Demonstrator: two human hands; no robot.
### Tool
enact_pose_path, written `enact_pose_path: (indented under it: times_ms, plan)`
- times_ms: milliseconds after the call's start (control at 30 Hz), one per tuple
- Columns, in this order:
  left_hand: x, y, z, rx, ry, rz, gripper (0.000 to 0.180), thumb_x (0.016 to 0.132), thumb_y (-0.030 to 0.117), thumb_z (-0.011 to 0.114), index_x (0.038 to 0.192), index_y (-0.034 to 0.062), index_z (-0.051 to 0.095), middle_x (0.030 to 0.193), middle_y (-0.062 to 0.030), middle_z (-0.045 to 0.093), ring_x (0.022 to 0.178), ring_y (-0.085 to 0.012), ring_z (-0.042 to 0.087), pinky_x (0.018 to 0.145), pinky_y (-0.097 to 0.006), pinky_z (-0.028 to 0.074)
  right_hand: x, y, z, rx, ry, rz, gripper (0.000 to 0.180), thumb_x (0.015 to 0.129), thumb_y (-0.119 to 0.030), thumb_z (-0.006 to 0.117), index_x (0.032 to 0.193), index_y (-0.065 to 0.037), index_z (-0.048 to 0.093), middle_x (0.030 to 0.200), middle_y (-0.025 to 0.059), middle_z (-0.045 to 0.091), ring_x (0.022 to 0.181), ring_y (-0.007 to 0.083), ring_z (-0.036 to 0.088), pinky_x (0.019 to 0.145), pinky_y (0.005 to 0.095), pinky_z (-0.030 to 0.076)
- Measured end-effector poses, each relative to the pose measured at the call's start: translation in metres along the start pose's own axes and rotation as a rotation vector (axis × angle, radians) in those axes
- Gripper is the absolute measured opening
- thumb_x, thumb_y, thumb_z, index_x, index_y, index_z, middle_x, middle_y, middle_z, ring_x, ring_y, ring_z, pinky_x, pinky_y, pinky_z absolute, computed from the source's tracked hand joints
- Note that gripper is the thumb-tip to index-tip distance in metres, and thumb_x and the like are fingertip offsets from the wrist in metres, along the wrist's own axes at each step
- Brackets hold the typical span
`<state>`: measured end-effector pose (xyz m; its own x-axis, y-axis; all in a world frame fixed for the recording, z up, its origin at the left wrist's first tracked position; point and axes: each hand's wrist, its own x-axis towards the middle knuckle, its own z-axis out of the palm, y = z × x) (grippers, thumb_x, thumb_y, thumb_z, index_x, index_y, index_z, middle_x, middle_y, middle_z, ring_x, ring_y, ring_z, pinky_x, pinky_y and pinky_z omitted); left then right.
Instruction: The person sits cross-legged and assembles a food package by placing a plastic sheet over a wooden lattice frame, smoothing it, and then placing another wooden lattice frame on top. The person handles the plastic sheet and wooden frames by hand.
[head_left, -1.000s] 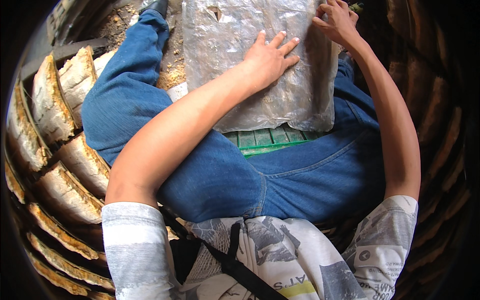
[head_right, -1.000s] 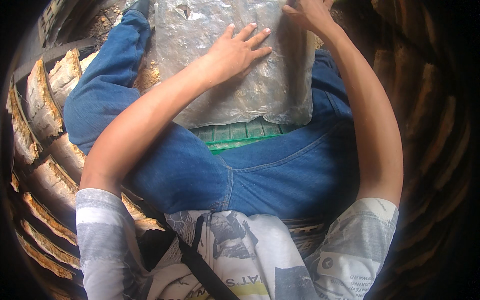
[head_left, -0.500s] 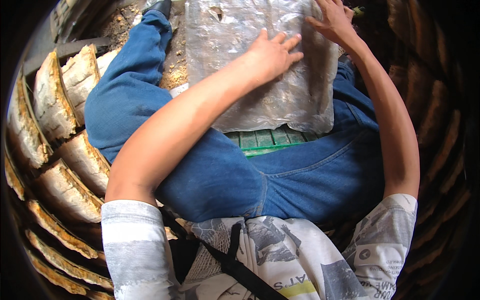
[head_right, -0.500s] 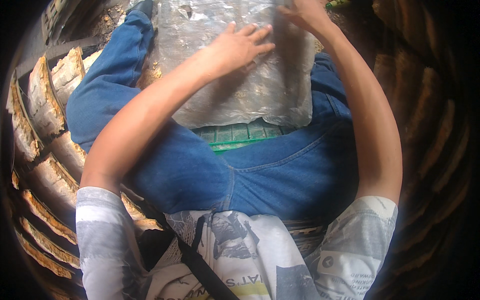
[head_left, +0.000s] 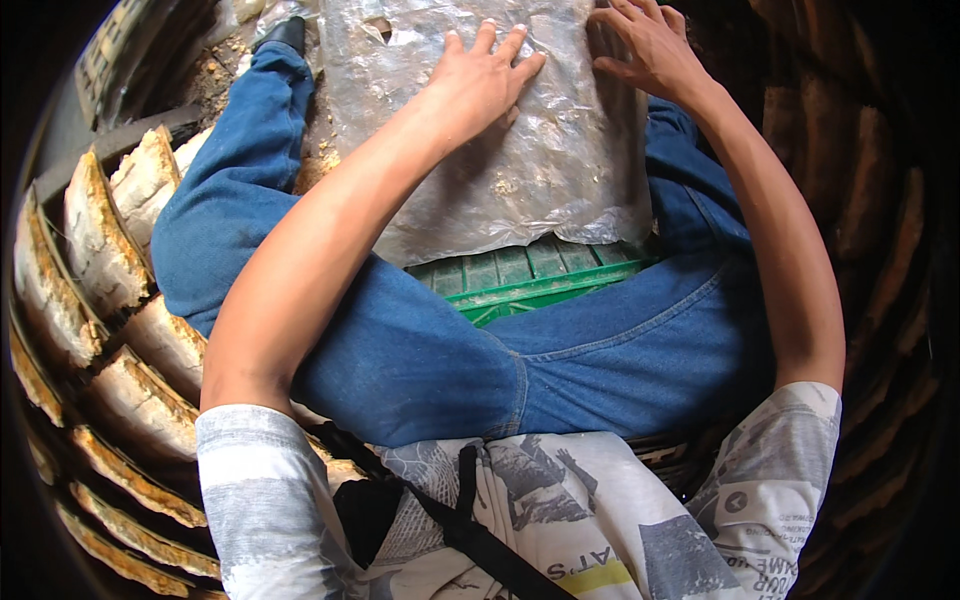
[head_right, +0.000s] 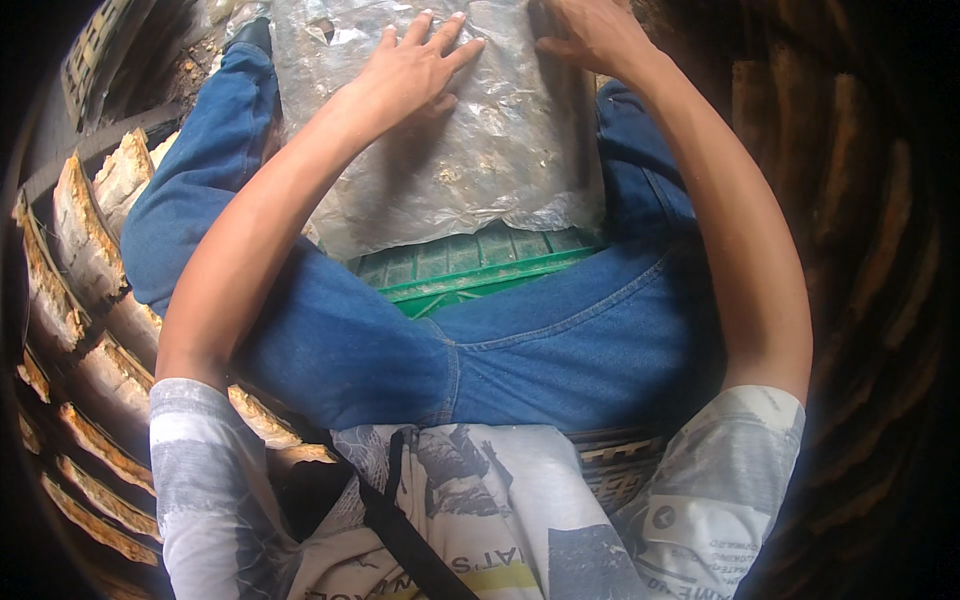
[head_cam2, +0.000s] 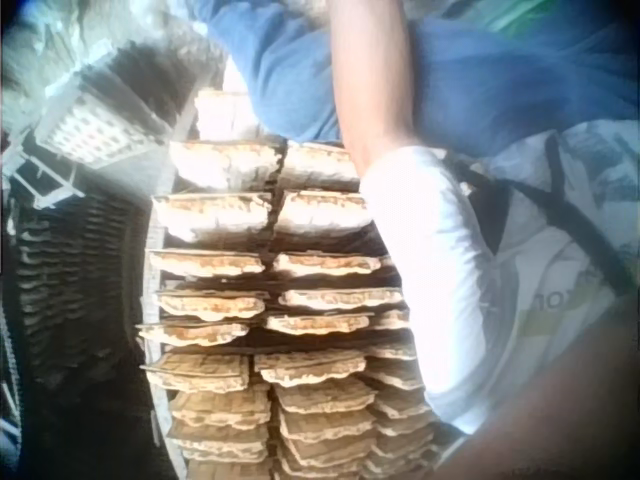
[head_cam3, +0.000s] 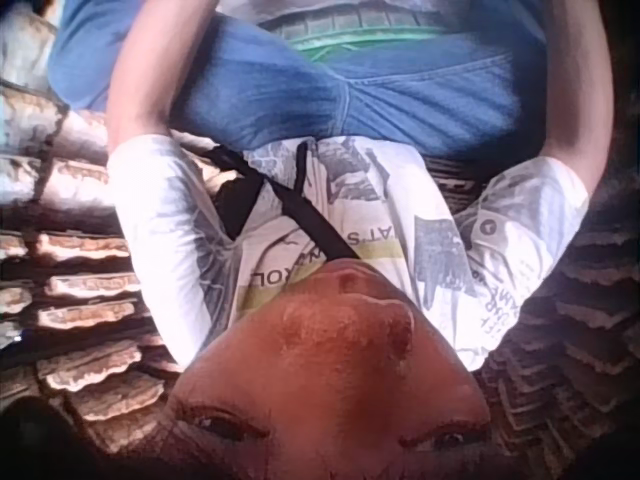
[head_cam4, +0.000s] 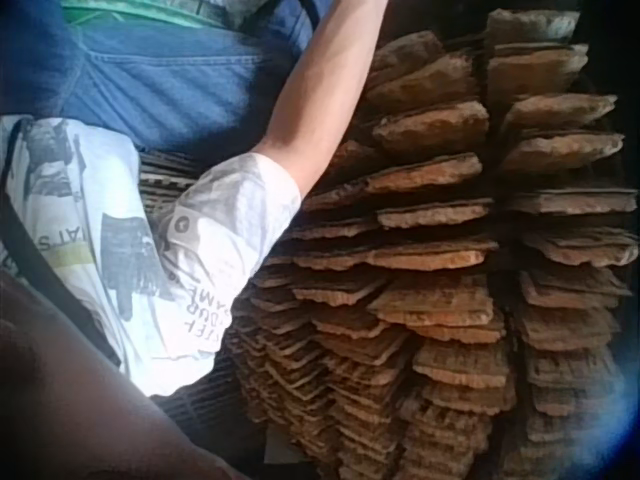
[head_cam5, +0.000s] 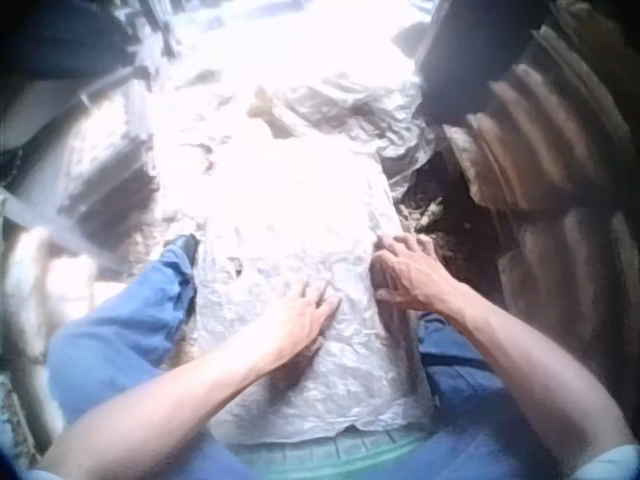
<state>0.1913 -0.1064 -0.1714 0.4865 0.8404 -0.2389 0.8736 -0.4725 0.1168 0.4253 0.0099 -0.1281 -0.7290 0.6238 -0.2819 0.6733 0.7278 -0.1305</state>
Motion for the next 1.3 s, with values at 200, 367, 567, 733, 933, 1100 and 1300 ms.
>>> enact_pose_path:
  times_ms: [200, 367, 567, 733, 933, 1100, 1300]
  plan:
    - [-0.005, 0.007, 0.001, 0.033, 0.035, -0.015, 0.065, 0.092, 0.027, 0.064, 0.153, 0.0211, 0.042, 0.161, -0.0158, 0.033, 0.145, -0.0413, 0.034, 0.102, -0.066, 0.039, -0.005, -0.004, 0.025, -0.064, 0.094, -0.304, 0.060, 0.069, -0.031, 0.080, 0.124, -0.016, 0.061, 0.152, 0.0164, 0.041, 0.138, 0.0393, 0.035, 0.109, 0.0560, 0.028]
    - [-0.006, 0.007, 0.006, 0.047, 0.056, -0.027, 0.055, 0.098, 0.021, 0.048, 0.153, 0.0197, 0.042, 0.160, -0.0171, 0.034, 0.145, -0.0412, 0.034, 0.102, -0.067, 0.040, -0.012, -0.035, 0.026, -0.007, -0.044, -0.273, 0.033, 0.072, -0.021, 0.079, 0.103, -0.015, 0.069, 0.166, 0.0030, 0.026, 0.151, 0.0287, 0.024, 0.117, 0.0508, 0.022]
    - [-0.007, 0.007, 0.008, 0.042, 0.053, -0.038, 0.056, 0.098, 0.018, 0.048, 0.154, 0.0127, 0.039, 0.159, -0.0182, 0.035, 0.145, -0.0421, 0.034, 0.102, -0.069, 0.039, -0.008, -0.027, 0.016, -0.029, -0.129, -0.196, 0.080, 0.067, -0.032, 0.082, 0.141, -0.023, 0.052, 0.162, 0.0229, 0.022, 0.143, 0.0438, 0.028, 0.112, 0.0592, 0.026]
    - [-0.006, 0.009, 0.008, 0.099, 0.057, -0.028, 0.058, 0.099, 0.016, 0.048, 0.155, 0.0115, 0.036, 0.160, -0.0187, 0.034, 0.145, -0.0421, 0.034, 0.102, -0.069, 0.039, -0.010, -0.004, 0.015, 0.145, 0.043, -0.147, 0.052, 0.076, -0.038, 0.078, 0.121, -0.021, 0.059, 0.155, 0.0231, 0.037, 0.142, 0.0414, 0.030, 0.112, 0.0545, 0.021]
    - [-0.005, 0.010, 0.010, 0.095, 0.053, -0.034, 0.058, 0.099, 0.017, 0.048, 0.155, 0.0137, 0.037, 0.161, -0.0182, 0.033, 0.146, -0.0412, 0.034, 0.102, -0.069, 0.038, -0.017, -0.047, 0.022, 0.155, 0.145, -0.406, 0.022, 0.077, -0.016, 0.075, 0.086, -0.012, 0.055, 0.121, 0.0086, 0.064, 0.118, 0.0254, 0.056, 0.099, 0.0436, 0.039]
    - [-0.005, 0.010, 0.011, 0.077, 0.057, -0.050, 0.058, 0.099, 0.021, 0.049, 0.155, 0.0173, 0.038, 0.161, -0.0169, 0.034, 0.146, -0.0395, 0.034, 0.102, -0.068, 0.039, -0.048, -0.102, 0.054, 0.314, -0.328, -0.540, 0.028, 0.078, -0.020, 0.071, 0.100, -0.008, 0.058, 0.081, 0.0114, 0.067, 0.080, 0.0326, 0.068, 0.077, 0.0441, 0.050]
    - [-0.007, 0.014, 0.009, 0.111, 0.036, -0.071, 0.059, 0.097, 0.022, 0.052, 0.155, 0.0182, 0.039, 0.161, -0.0153, 0.035, 0.146, -0.0386, 0.033, 0.102, -0.070, 0.036, -0.055, -0.121, 0.041, 0.231, -0.567, -0.478, 0.068, 0.075, -0.017, 0.070, 0.138, -0.009, 0.050, 0.072, 0.0176, 0.066, 0.066, 0.0377, 0.065, 0.062, 0.0464, 0.051]
